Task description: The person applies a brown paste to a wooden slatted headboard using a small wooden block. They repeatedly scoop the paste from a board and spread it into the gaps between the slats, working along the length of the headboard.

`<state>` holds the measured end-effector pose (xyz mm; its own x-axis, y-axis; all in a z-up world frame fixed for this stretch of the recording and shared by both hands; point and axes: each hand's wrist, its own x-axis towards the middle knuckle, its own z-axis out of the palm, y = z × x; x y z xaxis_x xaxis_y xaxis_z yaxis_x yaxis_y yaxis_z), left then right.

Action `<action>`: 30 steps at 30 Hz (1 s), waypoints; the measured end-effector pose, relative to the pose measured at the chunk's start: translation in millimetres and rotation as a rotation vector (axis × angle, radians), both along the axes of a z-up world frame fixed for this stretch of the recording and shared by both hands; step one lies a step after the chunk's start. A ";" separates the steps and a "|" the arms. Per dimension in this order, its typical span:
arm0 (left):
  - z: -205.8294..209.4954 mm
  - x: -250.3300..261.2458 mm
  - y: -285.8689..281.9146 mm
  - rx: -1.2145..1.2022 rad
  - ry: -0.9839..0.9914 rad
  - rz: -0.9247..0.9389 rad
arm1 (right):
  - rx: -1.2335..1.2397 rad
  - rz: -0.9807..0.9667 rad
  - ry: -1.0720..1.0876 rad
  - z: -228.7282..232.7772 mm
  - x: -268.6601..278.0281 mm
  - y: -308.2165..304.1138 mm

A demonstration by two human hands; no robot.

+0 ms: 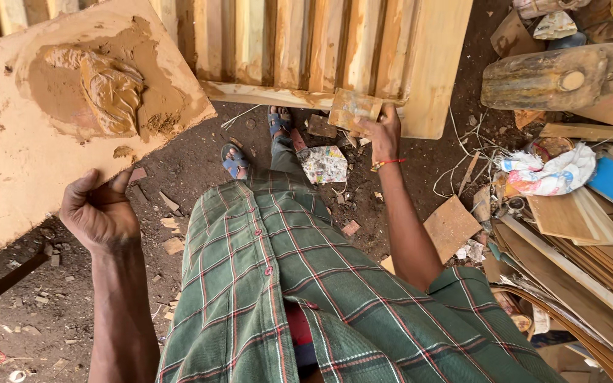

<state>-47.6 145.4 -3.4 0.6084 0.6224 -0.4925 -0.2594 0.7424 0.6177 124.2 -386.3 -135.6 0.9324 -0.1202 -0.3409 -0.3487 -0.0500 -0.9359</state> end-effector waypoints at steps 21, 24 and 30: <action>-1.6 -48.5 10.6 -0.009 -0.030 0.131 | -0.377 -0.044 -0.060 6.2 18.5 42.1; 1.6 -53.3 6.1 0.008 -0.037 0.116 | -0.438 0.000 -0.176 19.0 11.9 54.5; 5.3 -52.9 -0.5 -0.060 -0.011 0.136 | -0.771 0.029 -0.499 11.1 13.7 65.0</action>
<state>-100.5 144.9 1.9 0.5259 0.6691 -0.5252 -0.3672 0.7355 0.5694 138.0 -321.3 -124.5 0.9560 -0.1220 0.2668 0.0975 -0.7255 -0.6813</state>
